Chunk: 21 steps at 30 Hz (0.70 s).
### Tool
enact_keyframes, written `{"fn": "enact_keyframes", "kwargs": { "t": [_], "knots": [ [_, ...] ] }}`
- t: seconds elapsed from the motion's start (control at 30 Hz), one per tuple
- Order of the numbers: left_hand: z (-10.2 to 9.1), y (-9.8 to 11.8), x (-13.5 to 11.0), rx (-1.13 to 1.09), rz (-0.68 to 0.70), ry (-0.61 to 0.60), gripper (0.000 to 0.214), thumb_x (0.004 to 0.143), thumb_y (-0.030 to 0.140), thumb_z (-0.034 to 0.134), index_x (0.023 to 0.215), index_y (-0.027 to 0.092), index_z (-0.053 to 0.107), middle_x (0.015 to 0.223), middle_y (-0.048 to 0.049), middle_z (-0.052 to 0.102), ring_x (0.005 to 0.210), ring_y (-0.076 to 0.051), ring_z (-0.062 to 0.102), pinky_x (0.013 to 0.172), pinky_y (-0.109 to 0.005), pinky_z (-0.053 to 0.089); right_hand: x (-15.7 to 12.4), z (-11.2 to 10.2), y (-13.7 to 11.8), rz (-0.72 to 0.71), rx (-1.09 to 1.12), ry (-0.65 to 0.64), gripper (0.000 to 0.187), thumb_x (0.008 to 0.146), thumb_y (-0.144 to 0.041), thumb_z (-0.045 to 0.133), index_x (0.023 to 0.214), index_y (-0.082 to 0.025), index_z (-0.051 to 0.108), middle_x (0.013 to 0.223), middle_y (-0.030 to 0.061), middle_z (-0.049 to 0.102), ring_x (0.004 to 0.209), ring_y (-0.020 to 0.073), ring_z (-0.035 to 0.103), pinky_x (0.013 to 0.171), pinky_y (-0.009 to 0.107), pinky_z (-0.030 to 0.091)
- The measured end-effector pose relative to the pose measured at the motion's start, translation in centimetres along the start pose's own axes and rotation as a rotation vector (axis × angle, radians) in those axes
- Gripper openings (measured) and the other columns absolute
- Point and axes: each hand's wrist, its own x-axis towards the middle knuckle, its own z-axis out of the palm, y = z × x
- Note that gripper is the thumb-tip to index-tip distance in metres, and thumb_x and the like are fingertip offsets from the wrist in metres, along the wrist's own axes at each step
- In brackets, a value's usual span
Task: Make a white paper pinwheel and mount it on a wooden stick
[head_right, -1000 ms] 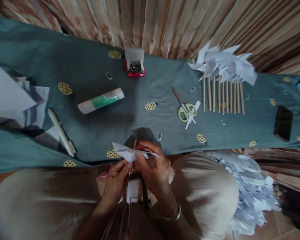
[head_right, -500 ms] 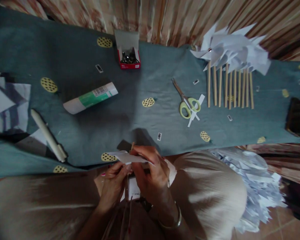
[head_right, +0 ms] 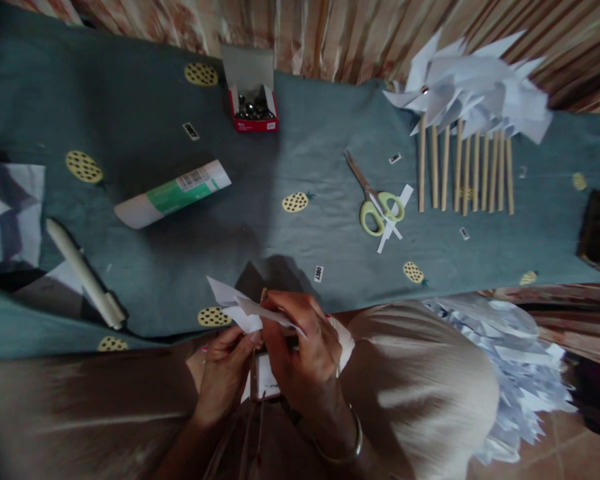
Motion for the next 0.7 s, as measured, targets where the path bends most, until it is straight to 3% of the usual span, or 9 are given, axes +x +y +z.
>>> {"fn": "enact_keyframes", "kwargs": {
  "t": [0.2,0.43,0.7],
  "knots": [
    [-0.62,-0.94,0.33,0.039,0.036,-0.053,0.032,0.063,0.043,0.089,0.081,0.017,0.083,0.077,-0.0036,0.077,0.07,-0.014,0.064,0.072,-0.024,0.052,-0.04,0.01,-0.15,-0.025,0.041,-0.038,0.035,0.09,-0.01,0.065,0.119,-0.028,0.058,0.091,-0.0001,0.079,0.082,0.0144,0.076,0.074,0.025,0.061],
    [-0.57,-0.71,0.29,0.064,-0.014,-0.012,0.039,0.056,0.046,0.092,0.079,0.016,0.083,0.076,-0.0056,0.077,0.079,-0.022,0.069,0.08,-0.031,0.055,-0.1,0.21,-0.06,-0.034,0.023,-0.028,0.038,0.089,-0.009,0.063,0.121,-0.028,0.059,0.092,0.0,0.079,0.08,0.0156,0.076,0.071,0.026,0.062],
    [-0.8,-0.94,0.41,0.087,-0.006,0.006,0.033,0.059,0.042,0.09,0.078,0.016,0.083,0.077,-0.0061,0.077,0.082,-0.023,0.07,0.085,-0.032,0.054,-0.22,0.0,0.18,-0.021,0.05,-0.022,0.044,0.088,-0.008,0.064,0.126,-0.03,0.057,0.094,-0.0006,0.079,0.081,0.0157,0.076,0.072,0.027,0.063]
  ]
}}
